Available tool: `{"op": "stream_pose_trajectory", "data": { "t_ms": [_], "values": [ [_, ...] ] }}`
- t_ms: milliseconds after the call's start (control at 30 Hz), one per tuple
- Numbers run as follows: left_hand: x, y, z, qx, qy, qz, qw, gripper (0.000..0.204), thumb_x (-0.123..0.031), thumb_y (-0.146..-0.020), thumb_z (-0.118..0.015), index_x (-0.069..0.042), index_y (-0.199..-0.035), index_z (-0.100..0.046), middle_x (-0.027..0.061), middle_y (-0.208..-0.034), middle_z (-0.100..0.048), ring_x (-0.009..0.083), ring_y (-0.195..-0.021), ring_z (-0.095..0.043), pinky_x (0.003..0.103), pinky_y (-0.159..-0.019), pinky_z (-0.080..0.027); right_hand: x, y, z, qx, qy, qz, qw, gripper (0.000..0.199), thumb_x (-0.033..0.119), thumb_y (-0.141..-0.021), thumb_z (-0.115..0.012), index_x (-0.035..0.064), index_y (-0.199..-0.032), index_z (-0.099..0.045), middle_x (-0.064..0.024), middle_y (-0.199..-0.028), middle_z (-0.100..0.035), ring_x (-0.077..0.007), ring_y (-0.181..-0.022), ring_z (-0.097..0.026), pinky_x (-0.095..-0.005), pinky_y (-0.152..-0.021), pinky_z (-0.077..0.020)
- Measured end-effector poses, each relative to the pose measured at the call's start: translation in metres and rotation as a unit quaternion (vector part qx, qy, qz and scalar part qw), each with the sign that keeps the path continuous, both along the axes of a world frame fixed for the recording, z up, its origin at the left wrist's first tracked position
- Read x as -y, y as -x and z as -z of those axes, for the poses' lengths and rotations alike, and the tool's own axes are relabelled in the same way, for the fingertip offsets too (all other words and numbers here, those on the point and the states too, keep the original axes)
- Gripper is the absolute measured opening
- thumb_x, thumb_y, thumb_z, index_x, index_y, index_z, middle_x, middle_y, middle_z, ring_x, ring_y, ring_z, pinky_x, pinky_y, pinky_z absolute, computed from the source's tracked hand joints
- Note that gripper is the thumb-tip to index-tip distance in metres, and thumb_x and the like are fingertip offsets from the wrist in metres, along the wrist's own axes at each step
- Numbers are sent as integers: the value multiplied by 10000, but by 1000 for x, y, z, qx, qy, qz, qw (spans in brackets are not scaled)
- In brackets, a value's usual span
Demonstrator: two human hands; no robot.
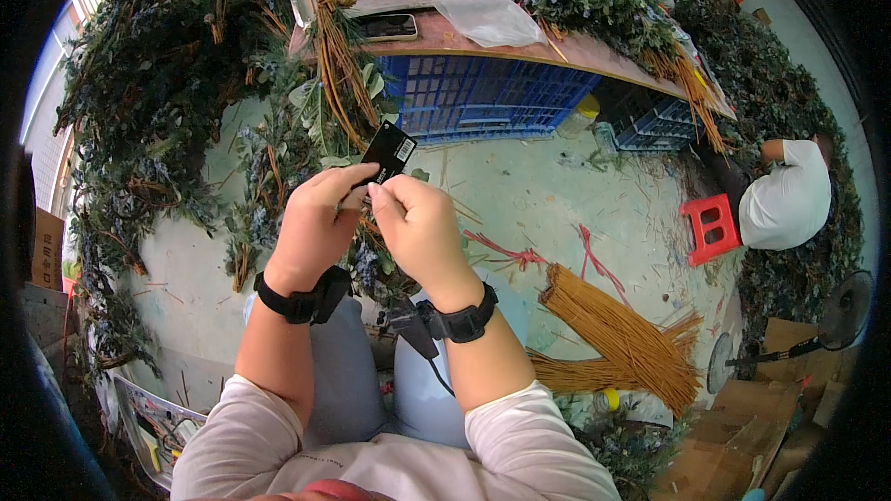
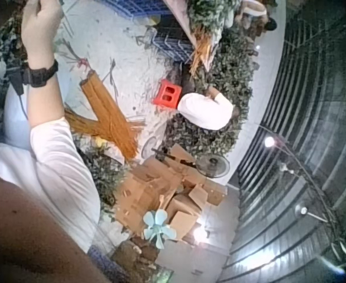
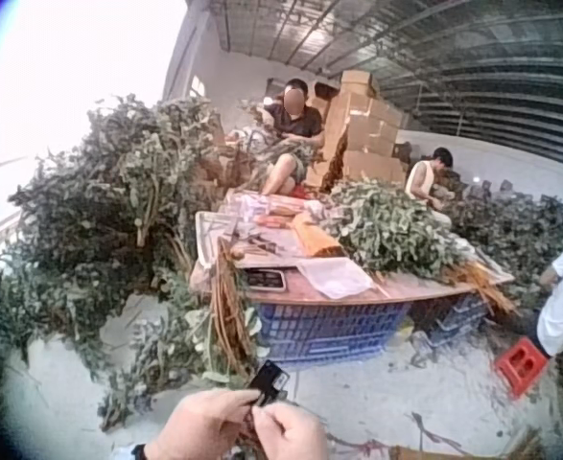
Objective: Assembling a decorative Christmas wreath by tying together greenery, berries, and pinecones using twine or wire.
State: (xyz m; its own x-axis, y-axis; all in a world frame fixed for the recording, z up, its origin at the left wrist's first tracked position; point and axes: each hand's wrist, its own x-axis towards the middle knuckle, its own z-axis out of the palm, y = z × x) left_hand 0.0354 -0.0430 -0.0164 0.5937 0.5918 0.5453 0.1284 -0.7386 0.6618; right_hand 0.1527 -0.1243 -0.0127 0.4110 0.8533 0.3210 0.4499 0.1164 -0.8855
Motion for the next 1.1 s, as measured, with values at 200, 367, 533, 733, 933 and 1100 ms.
{"op": "stream_pose_trajectory", "data": {
  "t_ms": [200,367,533,733,933,1100],
  "values": [
    [2,3,-1,41,21,-29,999,300,36,-760,-541,-24,-1052,-575,143,-852,-608,236,-677,-572,302,-631,-461,9,-7,-8,-137,-3,-134,981,199,181,-879,-536,20,-765,-561,57,-595,-450,-42,-542,-367,-214,-498,-327],
    [6,9,-9,-23,68,-83,994,276,41,-758,-532,-9,-1026,-572,124,-780,-584,203,-654,-537,278,-631,-446,10,-8,-9,-156,-25,-165,974,282,255,-924,-441,42,-757,-519,55,-578,-391,-36,-516,-323,-202,-475,-288],
    [2,10,-6,63,2,-70,996,167,20,-726,-533,-10,-889,-545,162,-743,-575,340,-677,-554,371,-611,-441,9,-12,-7,-315,20,-142,938,382,333,-951,-338,77,-700,-469,56,-548,-309,-50,-475,-277,-218,-441,-257],
    [0,9,-7,84,-33,-98,991,126,29,-759,-519,-2,-877,-547,156,-779,-573,331,-723,-559,361,-650,-448,5,-14,-2,-410,91,-184,889,405,338,-943,-333,94,-634,-428,45,-532,-312,-66,-441,-274,-219,-416,-259],
    [3,9,-10,86,-41,-105,990,123,49,-774,-512,14,-885,-550,130,-777,-571,257,-721,-559,300,-678,-442,6,-12,-5,-476,128,-238,837,415,337,-934,-342,89,-610,-417,35,-500,-292,-78,-410,-258,-227,-412,-267],
    [2,9,-10,88,-51,-74,992,116,55,-775,-506,12,-874,-549,137,-786,-569,278,-723,-558,308,-671,-446,3,-15,0,-491,119,-242,828,418,344,-929,-345,97,-597,-403,39,-478,-280,-77,-400,-254,-230,-411,-271]
  ]
}}
